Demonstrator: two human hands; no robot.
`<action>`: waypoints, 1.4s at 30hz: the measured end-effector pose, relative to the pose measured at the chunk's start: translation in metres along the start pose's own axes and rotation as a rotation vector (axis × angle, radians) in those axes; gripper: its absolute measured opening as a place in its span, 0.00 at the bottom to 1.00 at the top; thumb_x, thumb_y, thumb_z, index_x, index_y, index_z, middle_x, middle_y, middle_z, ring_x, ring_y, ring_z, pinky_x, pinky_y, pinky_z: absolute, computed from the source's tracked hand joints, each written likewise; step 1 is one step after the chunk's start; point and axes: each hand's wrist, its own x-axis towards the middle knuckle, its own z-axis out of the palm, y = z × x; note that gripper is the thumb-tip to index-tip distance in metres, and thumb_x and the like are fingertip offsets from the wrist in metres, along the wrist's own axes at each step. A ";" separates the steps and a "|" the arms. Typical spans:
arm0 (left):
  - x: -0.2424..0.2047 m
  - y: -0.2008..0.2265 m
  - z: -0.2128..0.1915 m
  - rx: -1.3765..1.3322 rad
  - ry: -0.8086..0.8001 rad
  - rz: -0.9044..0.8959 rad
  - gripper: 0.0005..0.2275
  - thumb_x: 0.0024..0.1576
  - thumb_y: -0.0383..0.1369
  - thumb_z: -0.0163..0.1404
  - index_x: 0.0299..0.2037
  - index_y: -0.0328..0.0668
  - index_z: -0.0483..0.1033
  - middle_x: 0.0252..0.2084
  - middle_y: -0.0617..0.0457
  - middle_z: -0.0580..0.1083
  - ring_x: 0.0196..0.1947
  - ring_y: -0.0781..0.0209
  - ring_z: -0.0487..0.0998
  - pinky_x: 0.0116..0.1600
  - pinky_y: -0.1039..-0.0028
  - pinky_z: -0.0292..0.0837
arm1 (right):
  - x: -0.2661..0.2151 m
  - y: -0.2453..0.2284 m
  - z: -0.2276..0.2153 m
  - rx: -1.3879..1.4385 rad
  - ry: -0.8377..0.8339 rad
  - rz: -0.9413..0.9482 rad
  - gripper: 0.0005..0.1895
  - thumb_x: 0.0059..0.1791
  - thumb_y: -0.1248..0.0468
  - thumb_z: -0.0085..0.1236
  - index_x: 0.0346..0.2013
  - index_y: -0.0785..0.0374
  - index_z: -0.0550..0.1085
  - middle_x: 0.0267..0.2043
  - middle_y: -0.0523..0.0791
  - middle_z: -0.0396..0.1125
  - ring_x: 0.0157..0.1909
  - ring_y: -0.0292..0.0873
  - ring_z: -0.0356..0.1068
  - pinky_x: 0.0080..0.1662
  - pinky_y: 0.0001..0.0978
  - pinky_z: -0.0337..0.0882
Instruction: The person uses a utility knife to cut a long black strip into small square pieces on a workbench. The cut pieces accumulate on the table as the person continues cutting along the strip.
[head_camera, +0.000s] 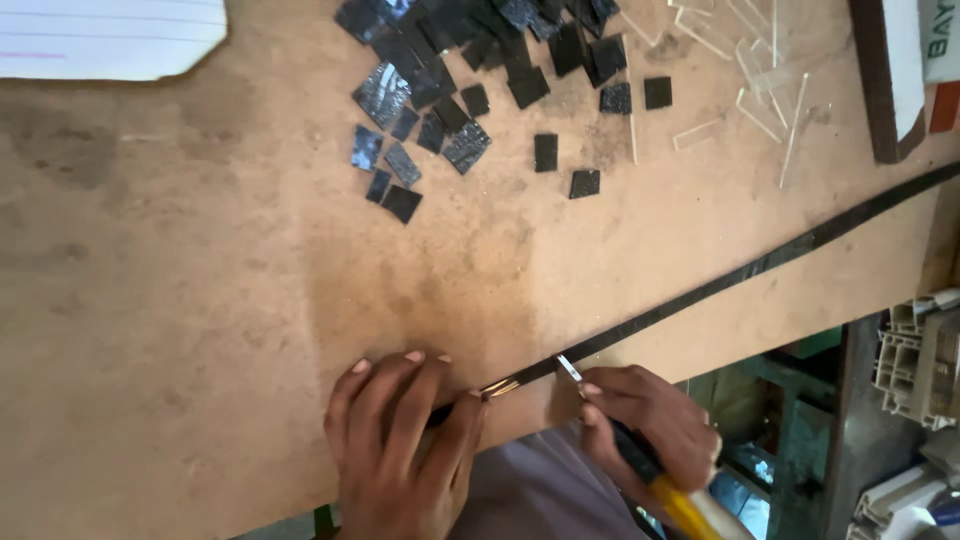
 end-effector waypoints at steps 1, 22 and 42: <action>0.000 -0.001 -0.001 -0.005 -0.009 0.000 0.04 0.55 0.33 0.60 0.38 0.47 0.80 0.54 0.47 0.75 0.58 0.46 0.73 0.66 0.47 0.60 | 0.001 -0.001 0.001 0.010 0.036 -0.005 0.06 0.44 0.77 0.61 0.34 0.71 0.73 0.35 0.55 0.74 0.38 0.49 0.80 0.41 0.34 0.81; 0.001 0.002 -0.002 -0.007 0.000 -0.015 0.05 0.56 0.33 0.60 0.37 0.45 0.79 0.53 0.46 0.75 0.57 0.44 0.73 0.65 0.45 0.62 | -0.006 -0.007 -0.005 0.217 0.138 -0.036 0.17 0.45 0.76 0.60 0.40 0.84 0.61 0.33 0.48 0.73 0.37 0.48 0.80 0.40 0.33 0.82; -0.003 0.000 0.000 -0.005 0.023 0.002 0.04 0.58 0.33 0.58 0.40 0.44 0.80 0.55 0.46 0.74 0.59 0.46 0.73 0.66 0.46 0.63 | -0.007 -0.003 0.013 0.034 -0.014 -0.052 0.08 0.43 0.77 0.65 0.33 0.73 0.73 0.33 0.55 0.73 0.35 0.50 0.79 0.39 0.34 0.80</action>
